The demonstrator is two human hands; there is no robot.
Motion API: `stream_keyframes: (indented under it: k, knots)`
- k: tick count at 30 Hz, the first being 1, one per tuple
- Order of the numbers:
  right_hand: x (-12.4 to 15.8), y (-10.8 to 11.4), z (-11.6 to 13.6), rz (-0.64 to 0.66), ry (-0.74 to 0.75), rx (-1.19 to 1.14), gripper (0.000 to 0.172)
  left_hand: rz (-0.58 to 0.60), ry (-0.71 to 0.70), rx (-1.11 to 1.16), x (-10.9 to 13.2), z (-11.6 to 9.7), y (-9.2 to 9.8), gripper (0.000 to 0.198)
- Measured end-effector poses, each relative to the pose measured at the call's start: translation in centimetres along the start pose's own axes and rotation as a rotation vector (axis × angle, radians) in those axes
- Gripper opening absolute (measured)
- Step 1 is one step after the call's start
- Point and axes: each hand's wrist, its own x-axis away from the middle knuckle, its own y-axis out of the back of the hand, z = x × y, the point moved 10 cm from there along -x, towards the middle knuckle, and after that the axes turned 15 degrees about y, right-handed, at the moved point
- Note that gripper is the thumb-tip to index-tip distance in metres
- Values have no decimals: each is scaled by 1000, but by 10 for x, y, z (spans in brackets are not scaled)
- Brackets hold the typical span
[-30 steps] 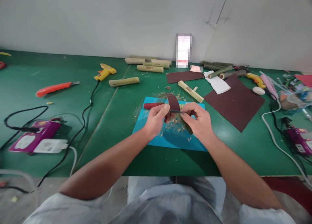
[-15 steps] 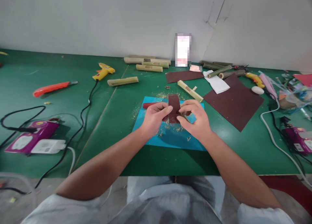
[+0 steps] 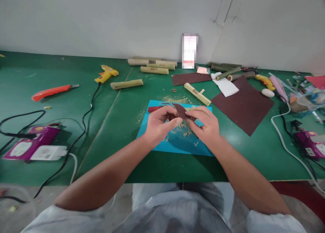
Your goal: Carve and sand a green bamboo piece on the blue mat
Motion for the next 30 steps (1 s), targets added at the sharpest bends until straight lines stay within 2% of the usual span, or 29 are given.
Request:
stream_keyframes:
  k: [2,4,6,9,11,14,18,25,28,30]
  knots:
    - [-1,3,3,-17,31,19,14,-66,-148,-78,5,-14,5,24]
    - [-2,4,4,-21,54,24,12,-118,-273,-172,11,-25,8,34]
    - [-3,2,5,-10,70,25,12,-126,-365,-295,15,-33,5,39]
    - [-1,-3,1,25,29,12,12,-138,-435,-469,19,-39,-1,20]
    - [2,-6,-11,34,-96,-3,11,-184,-412,-525,20,-39,-1,11]
    - [14,-12,-36,33,-372,-88,12,-261,-335,-560,18,-36,4,8]
    - [28,-26,-52,10,-616,-374,19,-244,-275,-600,15,-29,2,11]
    - [35,-42,-58,-139,-730,-783,39,-46,-278,-545,14,-22,-12,16]
    - [33,-41,-59,-153,-713,-793,35,-11,-220,-455,10,-21,-13,14]
    - [32,-40,-58,-147,-710,-787,30,16,-94,-346,3,-10,-12,18]
